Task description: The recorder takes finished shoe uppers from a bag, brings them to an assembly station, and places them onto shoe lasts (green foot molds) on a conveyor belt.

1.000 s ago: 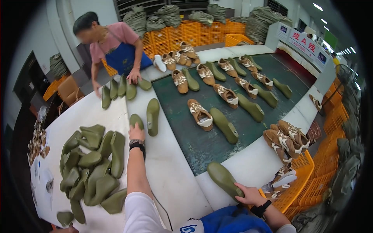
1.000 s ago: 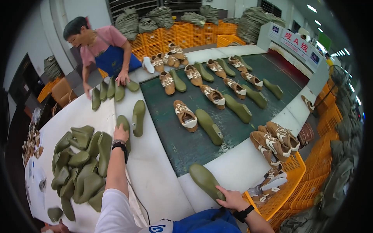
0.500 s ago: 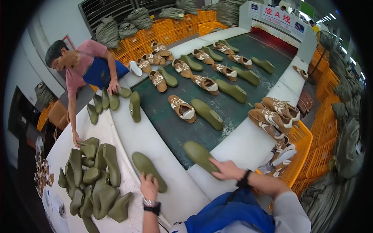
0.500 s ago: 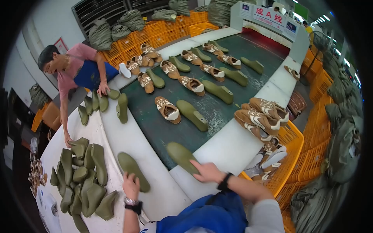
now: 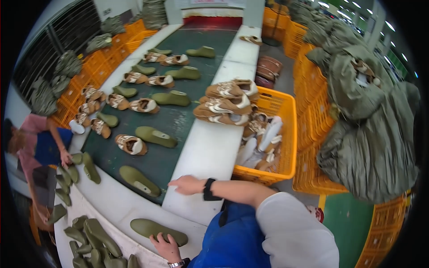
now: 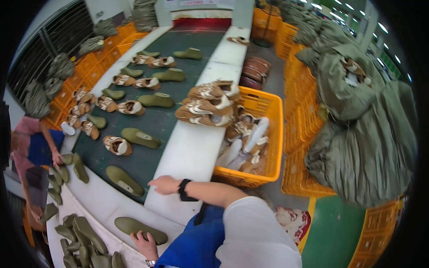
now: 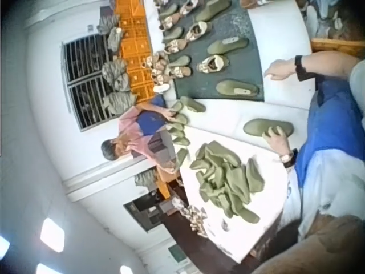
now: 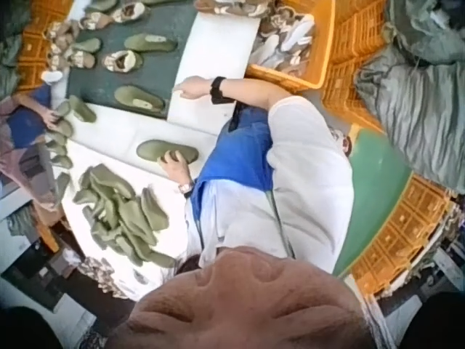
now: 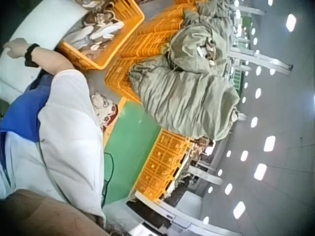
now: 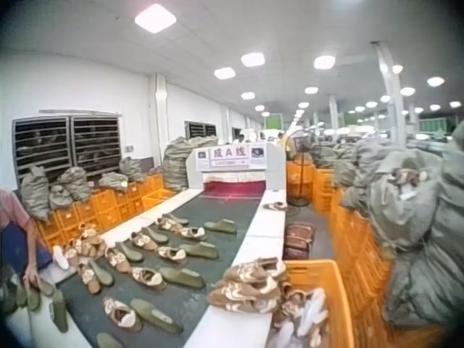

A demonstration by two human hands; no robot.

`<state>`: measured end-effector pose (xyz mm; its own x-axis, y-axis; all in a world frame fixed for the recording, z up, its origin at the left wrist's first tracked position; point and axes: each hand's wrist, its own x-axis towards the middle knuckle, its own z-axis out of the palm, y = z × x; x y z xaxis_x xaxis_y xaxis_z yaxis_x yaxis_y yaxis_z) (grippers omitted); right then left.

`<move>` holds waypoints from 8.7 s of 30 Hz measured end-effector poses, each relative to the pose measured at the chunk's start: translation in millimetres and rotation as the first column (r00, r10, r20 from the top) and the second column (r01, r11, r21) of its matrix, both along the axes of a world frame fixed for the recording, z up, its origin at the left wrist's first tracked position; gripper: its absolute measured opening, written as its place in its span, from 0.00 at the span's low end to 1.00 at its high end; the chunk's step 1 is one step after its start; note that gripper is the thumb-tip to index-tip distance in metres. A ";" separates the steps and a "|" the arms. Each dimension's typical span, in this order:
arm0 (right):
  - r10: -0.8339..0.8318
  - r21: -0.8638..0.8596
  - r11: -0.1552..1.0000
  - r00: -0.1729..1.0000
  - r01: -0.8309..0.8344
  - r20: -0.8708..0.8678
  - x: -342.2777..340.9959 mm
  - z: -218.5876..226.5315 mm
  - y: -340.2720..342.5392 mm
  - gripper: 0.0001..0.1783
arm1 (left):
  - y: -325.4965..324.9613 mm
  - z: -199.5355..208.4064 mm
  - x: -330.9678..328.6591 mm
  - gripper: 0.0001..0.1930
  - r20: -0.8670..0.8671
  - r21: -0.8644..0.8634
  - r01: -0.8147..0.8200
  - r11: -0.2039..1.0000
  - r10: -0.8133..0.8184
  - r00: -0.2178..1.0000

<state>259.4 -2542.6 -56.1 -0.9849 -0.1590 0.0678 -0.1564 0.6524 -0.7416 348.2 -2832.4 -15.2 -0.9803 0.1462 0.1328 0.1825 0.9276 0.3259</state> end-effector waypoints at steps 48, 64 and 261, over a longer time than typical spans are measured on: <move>0.330 -0.630 -0.285 0.691 0.722 0.643 256.3 -123.8 345.7 0.19 | 443.2 -19.1 -3.7 0.34 0.519 0.560 0.583 0.588 -0.798 0.307; -0.257 0.530 0.787 0.611 -0.317 0.748 136.5 -267.5 414.6 0.25 | 333.1 -7.3 -5.7 0.19 0.317 0.152 0.300 0.942 -0.334 0.888; 0.258 0.060 0.966 0.918 -0.252 -0.301 102.5 158.5 114.0 0.18 | 161.8 76.9 -53.2 0.27 0.360 0.866 -0.491 -0.095 -0.561 0.745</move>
